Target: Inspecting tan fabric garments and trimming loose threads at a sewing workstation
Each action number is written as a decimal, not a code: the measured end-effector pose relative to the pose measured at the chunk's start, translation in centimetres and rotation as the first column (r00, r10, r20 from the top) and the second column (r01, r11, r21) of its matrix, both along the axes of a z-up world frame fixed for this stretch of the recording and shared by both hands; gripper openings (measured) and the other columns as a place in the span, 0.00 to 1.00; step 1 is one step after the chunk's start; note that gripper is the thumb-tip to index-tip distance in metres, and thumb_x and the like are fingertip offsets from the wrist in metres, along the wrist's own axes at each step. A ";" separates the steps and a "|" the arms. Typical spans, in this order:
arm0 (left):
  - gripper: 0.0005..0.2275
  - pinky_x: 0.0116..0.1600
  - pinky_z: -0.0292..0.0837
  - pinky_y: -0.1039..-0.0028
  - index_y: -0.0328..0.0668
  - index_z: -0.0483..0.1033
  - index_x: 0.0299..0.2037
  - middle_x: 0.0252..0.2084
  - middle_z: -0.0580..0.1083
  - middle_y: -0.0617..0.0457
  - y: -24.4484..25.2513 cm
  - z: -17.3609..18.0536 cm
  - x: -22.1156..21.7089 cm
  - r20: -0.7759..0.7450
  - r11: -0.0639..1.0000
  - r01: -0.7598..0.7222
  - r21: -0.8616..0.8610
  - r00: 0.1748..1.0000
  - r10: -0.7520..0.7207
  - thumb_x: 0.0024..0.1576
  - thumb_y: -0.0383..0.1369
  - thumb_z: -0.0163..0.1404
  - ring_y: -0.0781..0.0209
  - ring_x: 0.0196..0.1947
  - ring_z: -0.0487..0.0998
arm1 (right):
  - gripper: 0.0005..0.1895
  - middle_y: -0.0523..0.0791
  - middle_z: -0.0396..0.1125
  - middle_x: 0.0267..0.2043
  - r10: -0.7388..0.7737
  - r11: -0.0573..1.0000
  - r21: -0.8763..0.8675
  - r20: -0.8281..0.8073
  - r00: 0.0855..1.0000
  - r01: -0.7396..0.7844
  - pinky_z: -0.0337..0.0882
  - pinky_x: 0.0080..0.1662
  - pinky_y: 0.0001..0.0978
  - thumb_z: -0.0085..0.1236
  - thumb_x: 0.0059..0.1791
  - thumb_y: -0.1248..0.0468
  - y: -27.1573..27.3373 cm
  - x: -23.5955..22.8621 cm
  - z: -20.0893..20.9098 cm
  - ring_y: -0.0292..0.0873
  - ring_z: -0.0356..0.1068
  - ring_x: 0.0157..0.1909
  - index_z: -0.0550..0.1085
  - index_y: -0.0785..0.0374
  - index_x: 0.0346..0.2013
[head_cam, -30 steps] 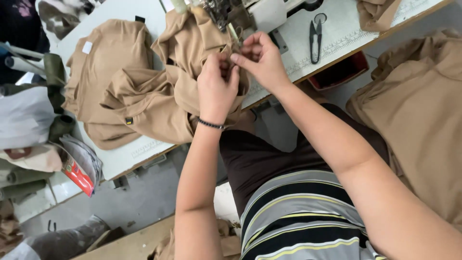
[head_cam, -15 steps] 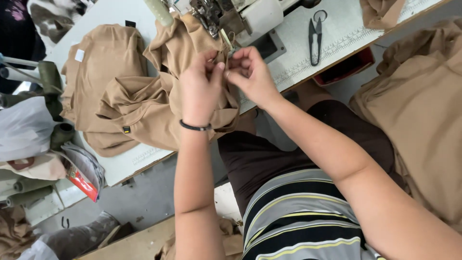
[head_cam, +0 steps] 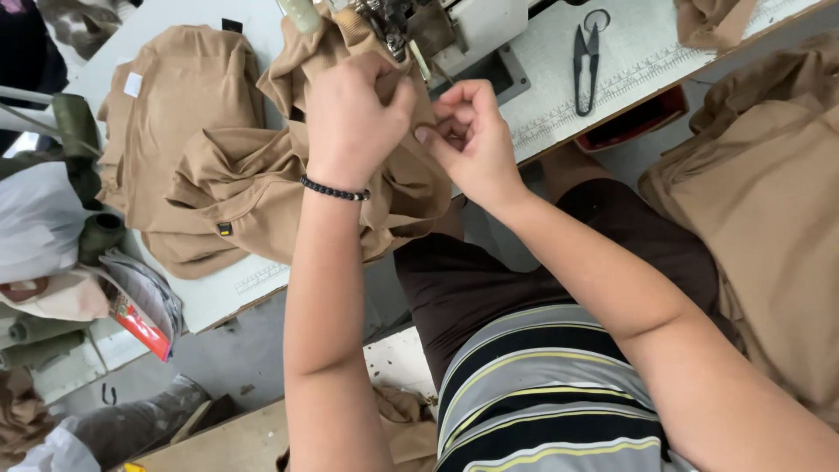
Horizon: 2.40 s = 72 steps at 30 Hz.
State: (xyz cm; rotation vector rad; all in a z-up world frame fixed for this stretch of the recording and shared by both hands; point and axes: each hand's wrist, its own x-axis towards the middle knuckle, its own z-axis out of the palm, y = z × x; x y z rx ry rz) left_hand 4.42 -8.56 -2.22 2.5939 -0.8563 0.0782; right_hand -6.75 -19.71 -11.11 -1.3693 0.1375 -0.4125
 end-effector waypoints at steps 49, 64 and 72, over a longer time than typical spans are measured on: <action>0.05 0.40 0.69 0.85 0.42 0.82 0.38 0.32 0.77 0.62 2.5 -0.7 3.1 -0.512 0.944 0.035 -0.328 0.833 -0.209 0.57 0.27 0.53 0.77 0.33 0.72 | 0.25 0.59 0.64 0.67 0.073 0.867 0.482 0.126 0.989 -0.125 0.72 0.48 0.23 0.62 0.51 0.76 0.4 -0.1 0.3 0.31 0.61 0.31 0.59 0.54 0.53; 0.06 0.34 0.70 0.80 0.42 0.84 0.37 0.31 0.79 0.59 2.0 -1.7 0.9 -0.165 0.933 0.189 -0.307 0.955 -0.247 0.54 0.26 0.53 0.71 0.29 0.73 | 0.24 0.58 0.63 0.68 0.068 0.963 0.249 0.133 0.989 -0.100 0.68 0.47 0.20 0.60 0.53 0.77 0.3 -0.7 0.1 0.30 0.58 0.32 0.58 0.55 0.52; 0.06 0.18 0.68 0.65 0.39 0.77 0.43 0.35 0.69 0.50 0.3 -4.5 -4.5 0.465 0.991 0.096 0.096 0.876 -0.129 0.62 0.32 0.51 0.52 0.19 0.72 | 0.26 0.53 0.64 0.65 0.061 0.971 0.220 0.132 0.989 -0.090 0.73 0.46 0.21 0.58 0.51 0.83 0.0 -0.7 -1.6 0.34 0.68 0.35 0.59 0.58 0.54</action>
